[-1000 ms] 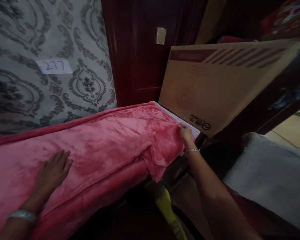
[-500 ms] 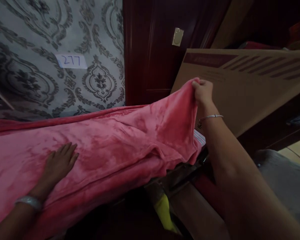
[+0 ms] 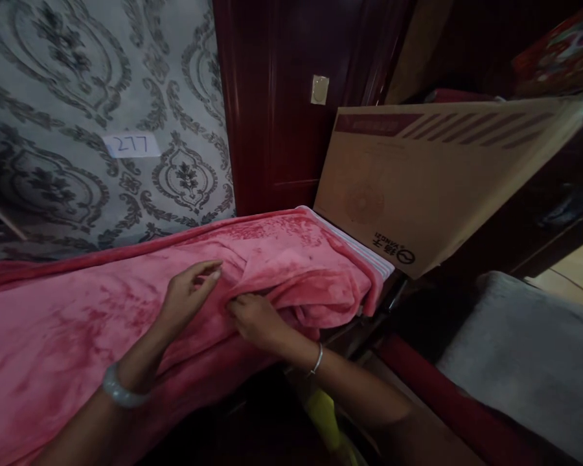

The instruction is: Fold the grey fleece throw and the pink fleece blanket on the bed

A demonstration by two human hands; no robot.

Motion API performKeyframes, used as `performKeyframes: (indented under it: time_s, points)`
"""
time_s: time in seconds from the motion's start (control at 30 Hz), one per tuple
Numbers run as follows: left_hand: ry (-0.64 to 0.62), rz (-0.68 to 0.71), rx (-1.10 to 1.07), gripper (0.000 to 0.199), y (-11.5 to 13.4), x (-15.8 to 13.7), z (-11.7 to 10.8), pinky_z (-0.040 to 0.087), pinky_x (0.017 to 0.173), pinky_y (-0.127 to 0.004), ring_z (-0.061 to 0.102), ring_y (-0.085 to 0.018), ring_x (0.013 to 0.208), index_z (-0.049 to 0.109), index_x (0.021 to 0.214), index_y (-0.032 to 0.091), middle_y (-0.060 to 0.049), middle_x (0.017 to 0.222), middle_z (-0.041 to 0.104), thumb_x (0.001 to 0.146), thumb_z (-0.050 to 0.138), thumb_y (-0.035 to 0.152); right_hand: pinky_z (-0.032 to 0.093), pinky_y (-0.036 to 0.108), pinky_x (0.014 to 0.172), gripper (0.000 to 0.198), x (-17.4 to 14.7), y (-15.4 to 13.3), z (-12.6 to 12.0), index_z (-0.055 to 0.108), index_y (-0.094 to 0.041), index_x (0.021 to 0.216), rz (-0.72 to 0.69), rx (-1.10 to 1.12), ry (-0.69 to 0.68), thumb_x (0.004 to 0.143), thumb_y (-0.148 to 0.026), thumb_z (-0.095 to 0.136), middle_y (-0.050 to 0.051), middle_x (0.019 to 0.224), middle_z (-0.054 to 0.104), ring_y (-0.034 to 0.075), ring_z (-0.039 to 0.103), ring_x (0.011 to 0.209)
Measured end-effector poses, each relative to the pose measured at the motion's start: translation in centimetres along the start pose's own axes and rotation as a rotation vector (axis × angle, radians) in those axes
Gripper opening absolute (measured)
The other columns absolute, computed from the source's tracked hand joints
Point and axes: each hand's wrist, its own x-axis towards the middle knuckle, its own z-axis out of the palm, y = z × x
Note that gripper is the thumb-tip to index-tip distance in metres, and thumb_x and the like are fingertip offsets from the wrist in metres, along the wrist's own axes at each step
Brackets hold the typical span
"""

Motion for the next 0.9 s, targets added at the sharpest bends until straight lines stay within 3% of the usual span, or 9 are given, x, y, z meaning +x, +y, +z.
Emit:
performKeyframes:
  time_s: [0.07, 0.13, 0.27, 0.37, 0.5, 0.63, 0.7, 0.77, 0.9]
  points:
    - [-0.058, 0.046, -0.008, 0.046, 1.4, 1.1, 1.2, 0.060, 0.079, -0.035, 0.073, -0.025, 0.093, 0.074, 0.107, 0.019, -0.010, 0.107, 0.079, 0.082, 0.058, 0.053, 0.055, 0.044, 0.092, 0.033, -2.1, 0.4, -0.5, 0.074, -0.032, 0.111, -0.006, 0.018, 0.024, 0.093, -0.019, 0.050, 0.003, 0.114, 0.075, 0.028, 0.069, 0.104]
    - [-0.143, 0.100, 0.019, 0.041, 1.8, 2.2, 2.5, 0.059, 0.079, -0.035, 0.073, -0.024, 0.089, 0.075, 0.104, 0.018, -0.010, 0.104, 0.079, 0.082, 0.056, 0.047, 0.054, 0.045, 0.098, 0.035, -4.4, 2.6, -2.7, 0.074, -0.037, 0.114, 0.098, 0.027, 0.184, 0.095, -0.023, 0.048, 0.002, 0.115, 0.075, 0.027, 0.069, 0.108]
    - [-0.237, 0.269, 0.168, 0.031, 1.8, 3.0, 5.5, 0.058, 0.087, -0.038, 0.070, -0.024, 0.090, 0.075, 0.101, 0.019, -0.009, 0.102, 0.077, 0.085, 0.055, 0.037, 0.053, 0.051, 0.100, 0.035, -9.3, 10.7, -8.8, 0.075, -0.025, 0.108, 0.486, -0.137, 0.645, 0.088, -0.032, 0.047, 0.011, 0.109, 0.075, 0.030, 0.068, 0.107]
    - [-0.222, 0.412, 0.303, 0.024, 2.2, 2.5, 7.7, 0.055, 0.094, -0.043, 0.066, -0.027, 0.100, 0.073, 0.100, 0.019, -0.011, 0.103, 0.073, 0.085, 0.058, 0.030, 0.045, 0.060, 0.106, 0.044, -12.2, 16.8, -11.8, 0.071, -0.014, 0.114, 0.693, -0.215, 0.762, 0.080, -0.031, 0.050, 0.019, 0.115, 0.072, 0.036, 0.062, 0.114]
    - [-0.243, 0.523, 0.331, 0.025, 4.0, 2.5, 10.2, 0.052, 0.099, -0.045, 0.062, -0.028, 0.108, 0.070, 0.109, 0.018, -0.012, 0.111, 0.069, 0.088, 0.057, 0.023, 0.046, 0.051, 0.106, 0.036, -13.6, 21.7, -12.3, 0.070, -0.019, 0.105, 0.872, -0.037, 0.703, 0.071, -0.029, 0.061, 0.014, 0.098, 0.073, 0.032, 0.064, 0.104]
    - [-0.381, 0.598, 0.337, 0.033, 6.2, 4.3, 13.6, 0.049, 0.104, -0.044, 0.062, -0.027, 0.116, 0.066, 0.121, 0.017, -0.013, 0.123, 0.069, 0.090, 0.056, 0.019, 0.054, 0.043, 0.090, 0.013, -13.4, 22.5, -11.1, 0.064, -0.023, 0.081, 0.823, 0.122, 0.608, 0.072, -0.031, 0.058, 0.006, 0.077, 0.068, 0.026, 0.064, 0.084]
    - [-0.425, 0.578, 0.418, 0.035, 6.7, 5.3, 15.3, 0.049, 0.103, -0.045, 0.062, -0.029, 0.115, 0.066, 0.123, 0.015, -0.014, 0.123, 0.070, 0.089, 0.057, 0.017, 0.055, 0.040, 0.085, 0.013, -13.6, 21.9, -10.7, 0.063, -0.023, 0.079, 0.767, 0.197, 0.554, 0.074, -0.032, 0.057, 0.004, 0.078, 0.069, 0.024, 0.064, 0.081]
    - [-0.456, 0.527, 0.526, 0.029, 6.7, 5.8, 16.5, 0.049, 0.099, -0.045, 0.064, -0.030, 0.109, 0.070, 0.114, 0.014, -0.016, 0.114, 0.072, 0.090, 0.053, 0.014, 0.055, 0.037, 0.085, 0.017, -14.1, 21.0, -10.6, 0.066, -0.022, 0.085, 0.705, 0.272, 0.502, 0.076, -0.034, 0.057, 0.004, 0.088, 0.073, 0.023, 0.066, 0.086]
    - [-0.461, 0.472, 0.569, 0.024, 5.2, 5.8, 17.1, 0.051, 0.092, -0.040, 0.066, -0.026, 0.096, 0.070, 0.091, 0.015, -0.014, 0.099, 0.072, 0.091, 0.046, 0.011, 0.053, 0.038, 0.093, 0.025, -15.2, 19.8, -11.3, 0.072, -0.022, 0.099, 0.569, 0.478, 0.313, 0.081, -0.035, 0.062, 0.005, 0.105, 0.075, 0.024, 0.068, 0.101]
